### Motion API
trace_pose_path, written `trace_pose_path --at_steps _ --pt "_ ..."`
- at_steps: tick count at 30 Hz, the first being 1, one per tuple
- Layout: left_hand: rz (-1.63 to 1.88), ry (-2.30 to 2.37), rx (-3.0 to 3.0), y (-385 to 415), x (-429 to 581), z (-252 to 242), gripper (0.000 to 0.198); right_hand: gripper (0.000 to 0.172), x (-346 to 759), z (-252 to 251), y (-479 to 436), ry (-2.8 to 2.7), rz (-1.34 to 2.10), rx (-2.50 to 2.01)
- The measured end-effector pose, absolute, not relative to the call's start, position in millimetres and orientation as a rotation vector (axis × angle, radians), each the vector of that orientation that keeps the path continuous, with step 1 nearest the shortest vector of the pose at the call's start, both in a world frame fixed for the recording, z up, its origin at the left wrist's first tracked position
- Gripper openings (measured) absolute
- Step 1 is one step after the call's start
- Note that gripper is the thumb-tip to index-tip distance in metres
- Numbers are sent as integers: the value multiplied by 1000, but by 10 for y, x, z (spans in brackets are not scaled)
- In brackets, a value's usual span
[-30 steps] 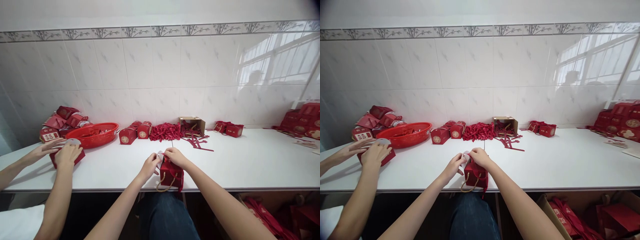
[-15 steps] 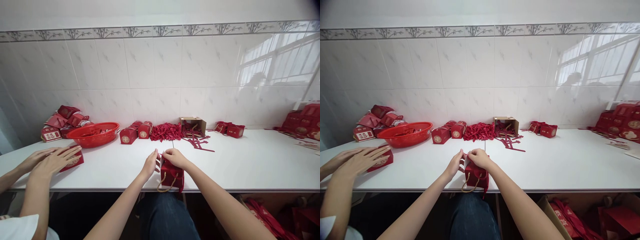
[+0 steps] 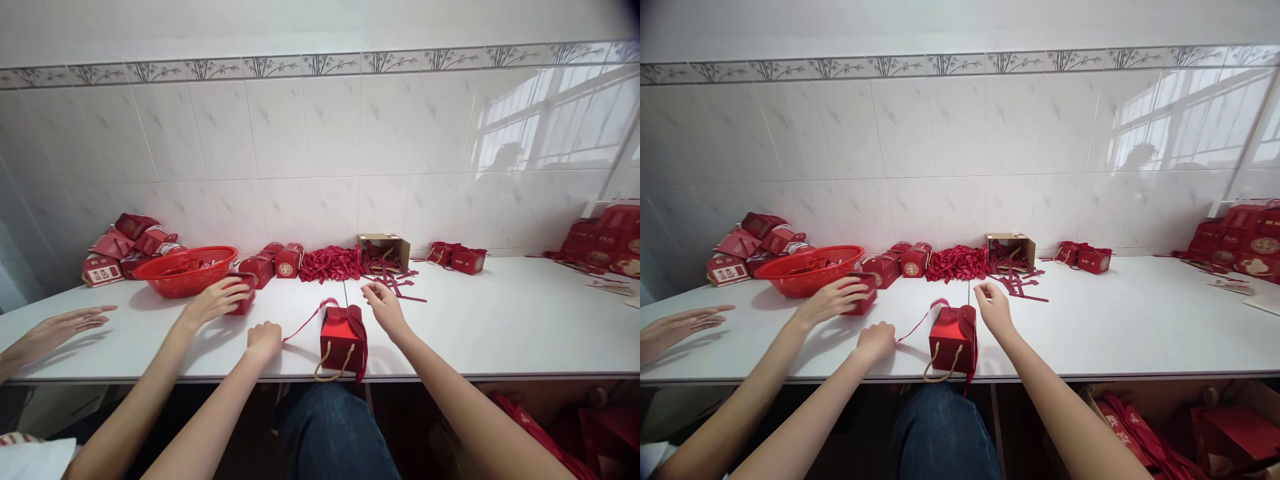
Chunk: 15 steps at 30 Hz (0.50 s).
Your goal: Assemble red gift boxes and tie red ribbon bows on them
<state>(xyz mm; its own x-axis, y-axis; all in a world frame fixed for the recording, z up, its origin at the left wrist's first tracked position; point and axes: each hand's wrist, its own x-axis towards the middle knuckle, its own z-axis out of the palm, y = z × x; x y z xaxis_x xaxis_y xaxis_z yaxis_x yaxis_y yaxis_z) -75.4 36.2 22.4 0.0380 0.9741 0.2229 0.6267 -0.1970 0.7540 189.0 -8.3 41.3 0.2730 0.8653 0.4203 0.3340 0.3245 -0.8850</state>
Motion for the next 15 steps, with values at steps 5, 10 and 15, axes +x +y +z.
trace_pose_path --at_steps 5,10,15 --pt "1074 1506 1979 412 -628 299 25 42 2039 256 -293 -1371 719 -1385" --pt "1025 1217 1996 319 -96 294 41 44 1877 125 -338 -1416 898 -1366" --pt "1039 1205 1966 234 -57 265 41 50 1900 115 -299 -1401 1113 -1266"
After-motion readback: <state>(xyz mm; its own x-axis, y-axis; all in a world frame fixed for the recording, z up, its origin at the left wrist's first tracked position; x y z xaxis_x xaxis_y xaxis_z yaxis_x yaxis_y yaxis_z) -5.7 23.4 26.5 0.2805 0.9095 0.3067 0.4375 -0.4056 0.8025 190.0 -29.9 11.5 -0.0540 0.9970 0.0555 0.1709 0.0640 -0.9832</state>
